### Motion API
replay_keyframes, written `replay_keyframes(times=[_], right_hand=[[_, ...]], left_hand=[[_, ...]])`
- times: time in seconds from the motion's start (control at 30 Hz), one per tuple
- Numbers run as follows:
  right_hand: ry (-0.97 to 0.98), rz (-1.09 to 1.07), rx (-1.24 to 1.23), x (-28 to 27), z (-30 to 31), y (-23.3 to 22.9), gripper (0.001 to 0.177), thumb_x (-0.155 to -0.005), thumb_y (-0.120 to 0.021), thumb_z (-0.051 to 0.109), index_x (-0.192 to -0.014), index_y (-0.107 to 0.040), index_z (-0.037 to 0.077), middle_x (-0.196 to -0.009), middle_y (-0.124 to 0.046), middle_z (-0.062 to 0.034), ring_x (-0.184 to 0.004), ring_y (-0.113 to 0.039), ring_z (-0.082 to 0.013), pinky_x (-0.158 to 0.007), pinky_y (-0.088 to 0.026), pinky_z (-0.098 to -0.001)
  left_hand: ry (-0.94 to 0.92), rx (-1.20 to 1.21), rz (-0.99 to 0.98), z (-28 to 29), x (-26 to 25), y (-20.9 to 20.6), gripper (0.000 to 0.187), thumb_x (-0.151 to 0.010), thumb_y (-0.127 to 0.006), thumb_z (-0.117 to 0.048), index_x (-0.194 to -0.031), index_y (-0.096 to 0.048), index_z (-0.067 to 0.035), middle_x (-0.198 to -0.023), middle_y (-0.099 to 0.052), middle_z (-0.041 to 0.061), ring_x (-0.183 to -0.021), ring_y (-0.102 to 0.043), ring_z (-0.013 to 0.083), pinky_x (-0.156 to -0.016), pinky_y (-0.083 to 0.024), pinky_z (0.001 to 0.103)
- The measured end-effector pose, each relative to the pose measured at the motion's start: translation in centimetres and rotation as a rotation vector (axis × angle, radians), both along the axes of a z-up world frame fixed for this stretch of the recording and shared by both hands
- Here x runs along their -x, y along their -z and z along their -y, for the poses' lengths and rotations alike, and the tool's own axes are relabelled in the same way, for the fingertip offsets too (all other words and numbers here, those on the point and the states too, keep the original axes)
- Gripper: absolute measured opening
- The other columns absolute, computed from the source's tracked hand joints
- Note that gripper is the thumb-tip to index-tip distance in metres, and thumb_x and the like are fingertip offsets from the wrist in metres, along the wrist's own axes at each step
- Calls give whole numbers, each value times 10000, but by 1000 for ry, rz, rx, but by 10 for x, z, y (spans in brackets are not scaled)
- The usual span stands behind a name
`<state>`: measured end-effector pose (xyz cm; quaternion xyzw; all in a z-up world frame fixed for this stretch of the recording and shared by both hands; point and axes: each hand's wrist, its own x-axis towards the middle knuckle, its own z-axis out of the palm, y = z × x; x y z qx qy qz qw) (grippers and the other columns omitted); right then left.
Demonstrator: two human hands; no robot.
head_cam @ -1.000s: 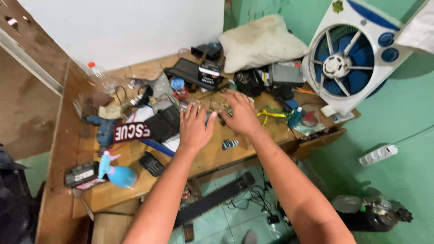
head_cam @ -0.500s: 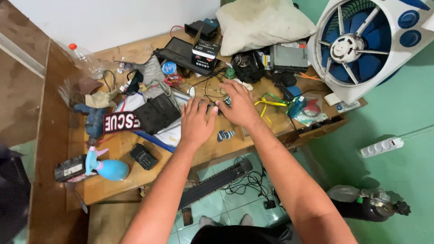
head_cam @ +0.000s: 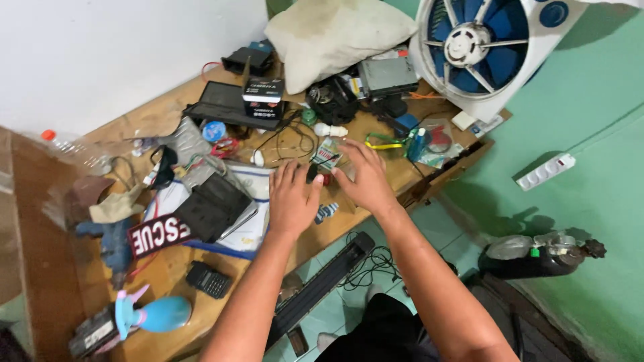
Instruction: Cleaning and organizing various small objects on a cluttered desk.
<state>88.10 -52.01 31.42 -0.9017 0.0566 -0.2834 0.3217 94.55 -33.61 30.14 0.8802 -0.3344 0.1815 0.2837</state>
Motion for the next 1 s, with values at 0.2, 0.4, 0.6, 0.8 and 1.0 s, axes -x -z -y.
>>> replay_keyframes(times=[0.2,0.4,0.6,0.8,1.0], right_hand=[[91,21,-26,-2,57,25,428,-871,-767,240,-1261,-650,106,-1388,-618,-122,-1280,-568,-360,-1065,-444,-466],[84,6,-139,-33,103,45,355,-890,-753,193,-1224,-675,101,-1263,-662,-134,-1194,-628,-366,-1014,-505,-431],[-37,-103,-159,-63,128,63,374,-895,-746,188,-1237,-657,64,-1243,-657,-159,-1155,-618,-388,-967,-499,-446],[-105,-145,-129,-97,137,98,376,-845,-747,158,-1200,-665,68,-1235,-668,-152,-1144,-638,-384,-962,-511,-449],[-132,-209,-119,-139,143,134,318,-846,-760,175,-1137,-684,74,-1197,-687,-138,-1106,-652,-373,-942,-530,-463]], left_hand=[[41,-21,-41,40,-8,11,483,-979,-614,-422,-1239,-666,-19,-1341,-604,205,-1314,-495,416,-1132,-324,602],[45,-29,-74,91,-41,38,480,-929,-673,-394,-1229,-671,-19,-1360,-602,203,-1316,-491,412,-1108,-353,566],[-35,-116,-186,135,-73,65,489,-902,-709,-383,-1215,-667,-10,-1374,-584,225,-1326,-474,411,-1126,-331,567],[-135,-100,-278,151,-77,81,469,-873,-726,-359,-1222,-682,-48,-1391,-584,210,-1345,-477,404,-1136,-319,571],[-240,-134,-372,145,-82,94,452,-875,-732,-358,-1201,-674,-50,-1397,-584,198,-1352,-484,391,-1138,-320,575]])
